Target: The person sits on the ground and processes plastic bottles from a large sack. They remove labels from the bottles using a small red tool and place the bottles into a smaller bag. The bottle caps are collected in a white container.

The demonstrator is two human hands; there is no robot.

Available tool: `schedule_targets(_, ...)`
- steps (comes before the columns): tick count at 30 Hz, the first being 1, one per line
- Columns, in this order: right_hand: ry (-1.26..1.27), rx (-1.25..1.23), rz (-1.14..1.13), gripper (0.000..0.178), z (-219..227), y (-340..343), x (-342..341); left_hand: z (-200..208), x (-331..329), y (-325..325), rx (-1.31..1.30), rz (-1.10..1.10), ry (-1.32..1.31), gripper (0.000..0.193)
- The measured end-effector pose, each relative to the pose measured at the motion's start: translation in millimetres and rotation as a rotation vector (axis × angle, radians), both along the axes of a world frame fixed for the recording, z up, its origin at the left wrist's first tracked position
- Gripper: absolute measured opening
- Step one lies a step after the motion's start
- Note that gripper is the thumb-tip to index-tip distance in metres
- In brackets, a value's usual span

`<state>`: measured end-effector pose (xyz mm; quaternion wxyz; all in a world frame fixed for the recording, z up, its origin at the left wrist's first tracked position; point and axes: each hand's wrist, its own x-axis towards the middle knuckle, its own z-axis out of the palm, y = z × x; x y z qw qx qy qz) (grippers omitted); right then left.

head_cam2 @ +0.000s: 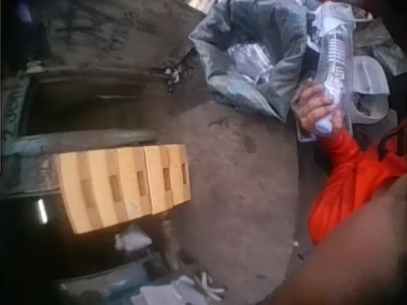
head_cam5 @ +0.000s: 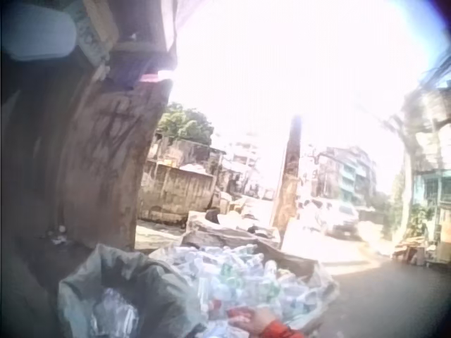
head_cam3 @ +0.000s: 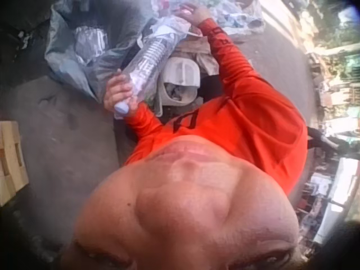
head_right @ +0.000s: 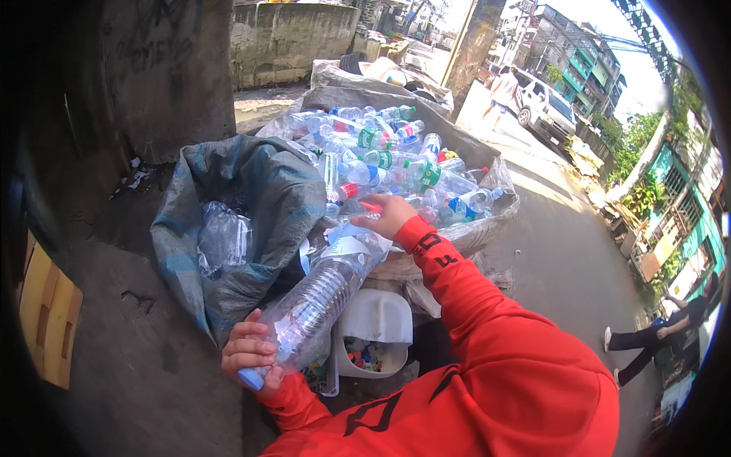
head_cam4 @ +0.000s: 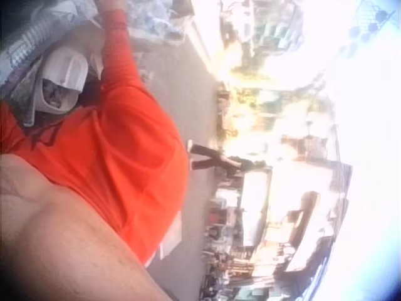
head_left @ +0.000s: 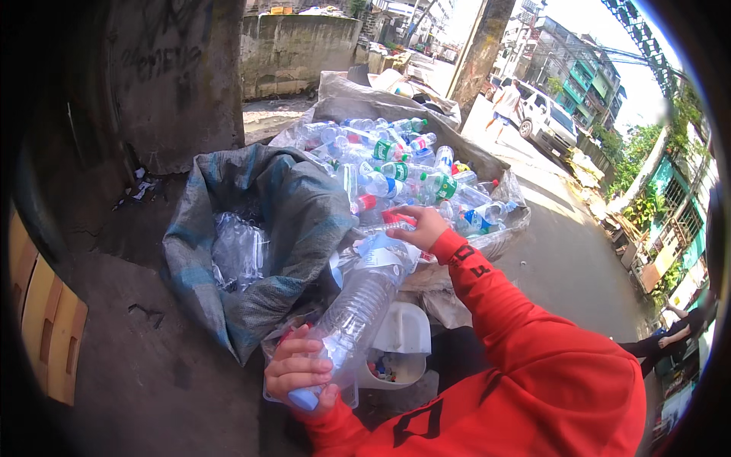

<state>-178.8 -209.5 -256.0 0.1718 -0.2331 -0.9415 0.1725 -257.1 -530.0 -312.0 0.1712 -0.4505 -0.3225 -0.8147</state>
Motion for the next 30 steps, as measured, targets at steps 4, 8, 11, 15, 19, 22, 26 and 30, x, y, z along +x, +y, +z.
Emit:
schedule_targets(4,-0.547,-0.167,-0.033,0.076,-3,-5,12,26,34,6,-0.062,-0.168,0.182,0.010)
schedule_targets(8,-0.499,-0.343,-0.042,0.068,1,9,55,56,76,16,-0.185,-0.235,0.292,0.007)
schedule_targets(11,-0.392,-0.325,0.108,0.051,5,4,95,76,98,26,-0.294,-0.324,0.474,0.010)
schedule_targets(15,0.033,-0.618,-0.103,0.039,-11,20,134,104,137,45,-0.387,-0.303,0.759,0.012)
schedule_targets(19,0.545,-0.873,-0.429,0.024,-55,80,166,124,178,65,-0.355,-0.278,0.983,0.015)
schedule_targets(22,0.634,-0.740,-0.607,0.036,-82,110,194,132,199,77,-0.341,-0.326,1.051,0.014)
schedule_targets(26,0.706,-0.785,-1.143,0.042,-128,171,224,149,215,51,-0.127,-0.384,1.014,0.009)
schedule_targets(30,0.905,-0.935,-1.207,0.038,-159,193,308,161,210,44,-0.229,-0.306,0.909,0.008)
